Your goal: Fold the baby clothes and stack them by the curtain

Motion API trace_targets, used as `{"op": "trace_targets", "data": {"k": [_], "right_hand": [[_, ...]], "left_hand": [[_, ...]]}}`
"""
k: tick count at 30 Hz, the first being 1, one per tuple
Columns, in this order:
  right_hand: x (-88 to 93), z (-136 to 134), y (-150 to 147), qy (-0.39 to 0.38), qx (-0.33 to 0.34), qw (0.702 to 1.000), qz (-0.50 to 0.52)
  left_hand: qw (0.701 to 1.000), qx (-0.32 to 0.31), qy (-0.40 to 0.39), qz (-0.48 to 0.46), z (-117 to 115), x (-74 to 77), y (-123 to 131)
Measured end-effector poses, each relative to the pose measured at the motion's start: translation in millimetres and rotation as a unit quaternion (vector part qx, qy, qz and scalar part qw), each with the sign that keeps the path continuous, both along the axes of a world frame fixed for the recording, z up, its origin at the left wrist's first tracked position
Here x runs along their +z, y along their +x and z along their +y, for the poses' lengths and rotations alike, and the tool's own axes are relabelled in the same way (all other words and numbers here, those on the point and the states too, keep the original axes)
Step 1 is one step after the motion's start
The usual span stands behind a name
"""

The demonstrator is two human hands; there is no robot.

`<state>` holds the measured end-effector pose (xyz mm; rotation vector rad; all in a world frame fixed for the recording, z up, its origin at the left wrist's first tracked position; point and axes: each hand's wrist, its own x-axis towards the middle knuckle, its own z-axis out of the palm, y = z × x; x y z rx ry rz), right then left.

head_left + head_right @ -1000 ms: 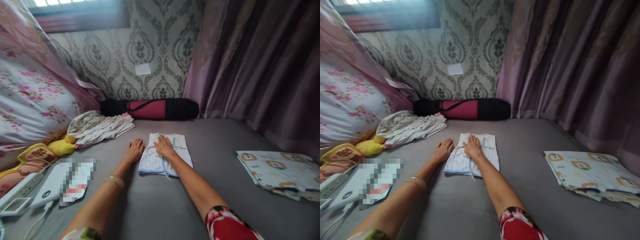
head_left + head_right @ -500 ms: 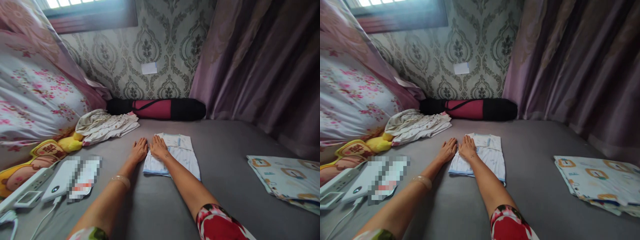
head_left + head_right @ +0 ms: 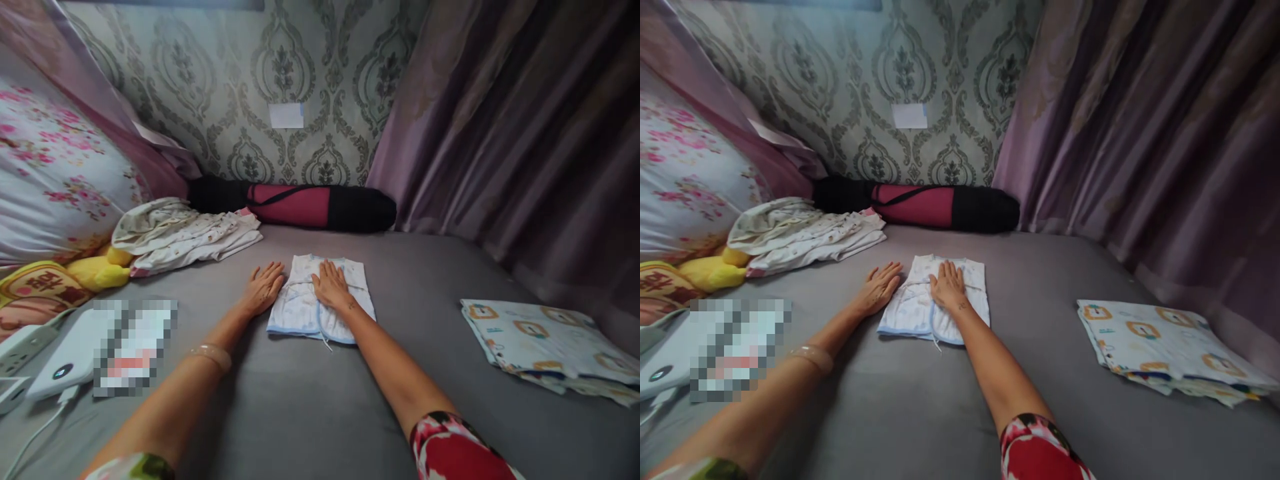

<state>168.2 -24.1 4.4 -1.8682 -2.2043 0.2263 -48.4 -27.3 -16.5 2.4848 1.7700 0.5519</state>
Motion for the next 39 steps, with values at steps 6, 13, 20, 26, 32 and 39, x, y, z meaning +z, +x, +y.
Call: {"op": "trace_targets", "data": {"k": [6,13,20,26,32,39], "right_hand": [[-1.6,1.6,11.9,0.014,-0.026,1.0,-0.002],[-5.6,-1.3,28.5,-0.015,-0.046,0.999,-0.006],[-4.8,-2.3,43.2,-0.042,-0.068,0.997,-0.01],[-7.5,-0.4,61.3,0.002,-0.125,0.991,-0.047],[-0.1,-8.0,66.9,-0.034,-0.104,0.993,-0.035],[9.1,-62.3,33.4,0.0,0.072,0.997,-0.02]], "left_hand": [[1.0,-0.005,0.009,0.003,0.5,-1.8,-1.2],[1.0,-0.003,0.003,0.003,1.5,-3.6,-1.7],[1.0,-0.004,-0.001,0.008,-0.5,-1.4,-1.2],[1.0,-0.003,-0.004,0.008,-0.1,-0.5,-0.8],[1.0,0.002,-0.021,-0.003,2.2,-3.9,-2.9],[0.994,0.032,-0.077,-0.069,16.3,1.8,-5.7]]}}
